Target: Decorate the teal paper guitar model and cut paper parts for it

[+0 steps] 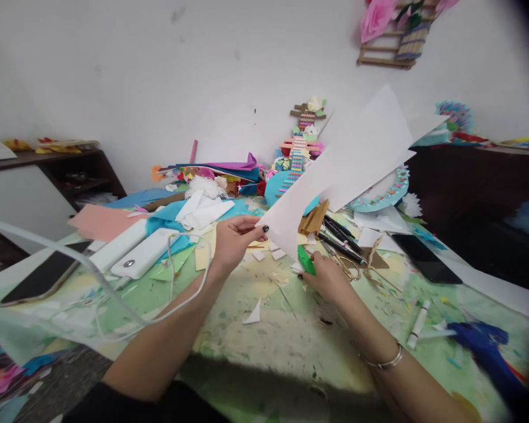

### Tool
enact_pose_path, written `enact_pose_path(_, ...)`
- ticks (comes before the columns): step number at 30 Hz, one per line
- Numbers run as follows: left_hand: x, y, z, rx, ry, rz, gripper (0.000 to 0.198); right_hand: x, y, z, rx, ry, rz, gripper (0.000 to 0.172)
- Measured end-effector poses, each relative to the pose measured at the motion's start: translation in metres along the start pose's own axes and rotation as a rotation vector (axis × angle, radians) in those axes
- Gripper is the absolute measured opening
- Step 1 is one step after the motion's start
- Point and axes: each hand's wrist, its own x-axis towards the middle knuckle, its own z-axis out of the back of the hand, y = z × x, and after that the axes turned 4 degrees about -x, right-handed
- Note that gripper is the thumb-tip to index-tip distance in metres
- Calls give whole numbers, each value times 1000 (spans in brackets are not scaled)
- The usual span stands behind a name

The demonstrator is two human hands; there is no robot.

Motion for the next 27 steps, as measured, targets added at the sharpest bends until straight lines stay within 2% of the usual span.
enact_pose_path(5, 7, -3, 10, -12, 5, -6, 21, 3, -7, 14, 205, 110, -82, 11)
enact_pose_path(8, 12, -4, 17, -43, 0, 16, 20, -2, -20, 30, 334, 154, -137, 13)
enact_pose_path(10, 15, -6, 19, -60, -6, 45, 21, -12, -31, 42, 569, 171, -206, 16)
enact_pose_path(12, 16, -8, 20, -50, -9, 73, 21, -29, -40, 53, 793, 132, -255, 17)
enact_pose_path(14, 15, -11, 19, -23, -1, 100, 22, -50, -44, 61, 886, 68, -266, 22)
enact_pose_path(16, 13, -13, 16, 0, 16, 132, 24, -72, -41, 66, 908, -6, -216, 30)
enact_pose_path(20, 6, -13, 10, 56, 76, 157, 26, -103, -14, 62, 787, -136, 15, 27)
enact_pose_path(24, 1, -7, 5, 139, 194, 128, 21, -103, 17, 41, 533, -344, 109, 19)
enact_pose_path(27, -2, -2, 3, 205, 270, 120, 18, -96, 28, 25, 446, -396, 161, 30)
